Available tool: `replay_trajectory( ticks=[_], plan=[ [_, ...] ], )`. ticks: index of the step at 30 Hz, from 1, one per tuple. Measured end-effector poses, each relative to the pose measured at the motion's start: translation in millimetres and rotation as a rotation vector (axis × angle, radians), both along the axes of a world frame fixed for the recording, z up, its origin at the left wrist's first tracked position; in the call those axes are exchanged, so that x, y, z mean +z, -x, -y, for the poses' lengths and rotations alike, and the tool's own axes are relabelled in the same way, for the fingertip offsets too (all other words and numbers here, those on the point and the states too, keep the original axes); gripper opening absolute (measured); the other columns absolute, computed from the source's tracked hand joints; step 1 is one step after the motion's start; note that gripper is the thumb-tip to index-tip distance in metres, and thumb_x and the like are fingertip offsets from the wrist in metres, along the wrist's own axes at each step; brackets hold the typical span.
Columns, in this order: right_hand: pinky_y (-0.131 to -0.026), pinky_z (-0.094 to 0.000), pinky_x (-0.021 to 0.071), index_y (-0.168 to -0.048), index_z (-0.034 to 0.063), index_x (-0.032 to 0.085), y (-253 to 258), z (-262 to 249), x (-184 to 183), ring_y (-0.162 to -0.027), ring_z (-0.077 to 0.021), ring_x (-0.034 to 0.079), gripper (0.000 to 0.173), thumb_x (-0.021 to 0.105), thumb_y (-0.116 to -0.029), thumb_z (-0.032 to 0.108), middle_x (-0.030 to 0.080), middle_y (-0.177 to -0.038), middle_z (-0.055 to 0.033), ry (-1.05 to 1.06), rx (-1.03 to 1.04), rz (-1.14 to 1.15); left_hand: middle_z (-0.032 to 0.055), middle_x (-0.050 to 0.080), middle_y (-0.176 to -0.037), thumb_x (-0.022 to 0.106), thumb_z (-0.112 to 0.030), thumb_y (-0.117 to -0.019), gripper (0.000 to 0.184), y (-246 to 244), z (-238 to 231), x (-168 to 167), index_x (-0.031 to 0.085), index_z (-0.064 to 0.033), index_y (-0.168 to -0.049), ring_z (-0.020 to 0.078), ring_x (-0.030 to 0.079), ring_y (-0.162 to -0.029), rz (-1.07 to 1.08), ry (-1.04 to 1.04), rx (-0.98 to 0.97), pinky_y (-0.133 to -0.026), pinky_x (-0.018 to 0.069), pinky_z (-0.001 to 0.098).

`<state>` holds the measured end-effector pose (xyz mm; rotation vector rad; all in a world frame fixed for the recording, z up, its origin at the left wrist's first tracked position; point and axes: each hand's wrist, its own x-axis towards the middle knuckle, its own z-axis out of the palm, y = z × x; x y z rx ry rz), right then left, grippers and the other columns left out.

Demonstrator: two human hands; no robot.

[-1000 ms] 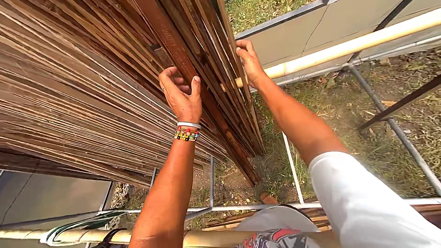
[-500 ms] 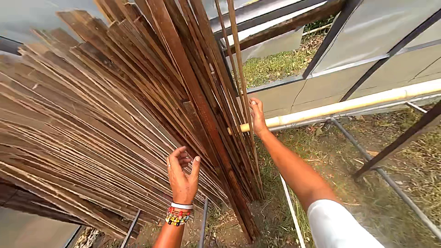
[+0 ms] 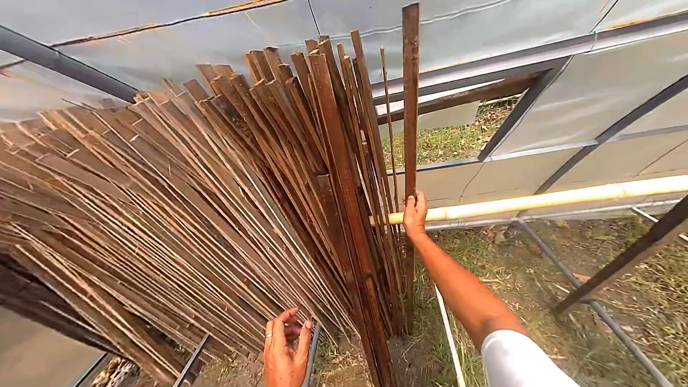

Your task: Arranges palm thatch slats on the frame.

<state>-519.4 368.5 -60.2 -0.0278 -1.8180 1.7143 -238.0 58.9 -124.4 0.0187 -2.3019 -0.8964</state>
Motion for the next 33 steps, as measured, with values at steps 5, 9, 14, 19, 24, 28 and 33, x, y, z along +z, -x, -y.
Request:
replay_trajectory(
  ticks=[5, 9, 14, 19, 24, 28, 33],
  plan=[
    [-0.071, -0.0359, 0.0551, -0.131, -0.0037, 0.048, 12, -8, 6, -0.072, -0.0162, 0.061, 0.037, 0.046, -0.1047, 0.023, 0.06, -0.087, -0.0099, 0.101, 0.055, -0.099, 0.0138, 0.065, -0.112, 0.06, -0.036, -0.0957, 0.045, 0, 1, -14, 0.066, -0.0027, -0.125, 0.0125, 0.065, -0.074, 0.089, 0.116, -0.062, -0.065, 0.0566, 0.0269],
    [-0.079, -0.0356, 0.0563, -0.142, 0.0006, 0.044, 25, -6, 5, -0.084, -0.0175, 0.066, 0.052, 0.063, -0.1002, 0.026, 0.065, -0.099, -0.0128, -0.021, 0.072, -0.152, 0.0133, 0.066, -0.112, 0.06, -0.033, -0.0963, 0.039, 2, 1, -17, 0.068, -0.0057, -0.123, 0.0132, 0.066, -0.072, 0.164, 0.177, -0.127, -0.063, 0.0578, 0.029],
    [-0.088, -0.0326, 0.0534, -0.139, 0.0016, 0.057, 36, 0, 3, -0.105, -0.024, 0.061, 0.043, 0.056, -0.1027, 0.025, 0.058, -0.122, -0.0207, -0.09, 0.083, -0.199, 0.0131, 0.067, -0.108, 0.058, -0.033, -0.0978, 0.036, 0, 2, -18, 0.069, -0.0071, -0.12, 0.0173, 0.066, -0.073, 0.236, 0.244, -0.184, -0.064, 0.0572, 0.0334],
    [-0.086, -0.0344, 0.0512, -0.143, -0.001, 0.049, 42, 6, 5, -0.097, -0.0229, 0.057, 0.051, 0.057, -0.1004, 0.027, 0.056, -0.114, -0.0178, -0.101, 0.028, -0.207, 0.0126, 0.067, -0.105, 0.057, -0.034, -0.0989, 0.035, 0, 3, -16, 0.071, -0.0079, -0.116, 0.0189, 0.066, -0.074, 0.289, 0.276, -0.223, -0.066, 0.0572, 0.035],
    [-0.12, -0.0491, 0.0304, -0.162, 0.0057, 0.028, 50, 15, 10, -0.143, -0.0412, 0.034, 0.074, 0.048, -0.0998, 0.04, 0.032, -0.157, -0.0299, -0.199, 0.079, -0.107, 0.0128, 0.069, -0.108, 0.055, -0.036, -0.1003, 0.035, 2, 3, -16, 0.072, -0.0092, -0.116, 0.0196, 0.068, -0.077, 0.366, 0.294, -0.258, -0.069, 0.0579, 0.037],
    [-0.127, -0.0443, 0.0212, -0.163, 0.0011, 0.019, 53, 24, 20, -0.152, -0.0358, 0.029, 0.07, 0.035, -0.105, 0.038, 0.03, -0.163, -0.0272, -0.263, 0.176, -0.113, 0.0115, 0.068, -0.103, 0.055, -0.039, -0.1007, 0.036, 6, 2, -15, 0.072, -0.0099, -0.114, 0.0204, 0.066, -0.074, 0.391, 0.312, -0.292, -0.068, 0.056, 0.0401],
    [-0.121, -0.0431, 0.0288, -0.146, -0.0051, 0.047, 40, 25, 27, -0.142, -0.0377, 0.037, 0.05, 0.044, -0.1028, 0.02, 0.041, -0.148, -0.0304, -0.207, 0.102, -0.106, 0.0125, 0.067, -0.106, 0.058, -0.037, -0.1003, 0.034, 5, 4, -15, 0.072, -0.0089, -0.114, 0.022, 0.067, -0.075, 0.429, 0.296, -0.337, -0.068, 0.0569, 0.0442]
  ],
)
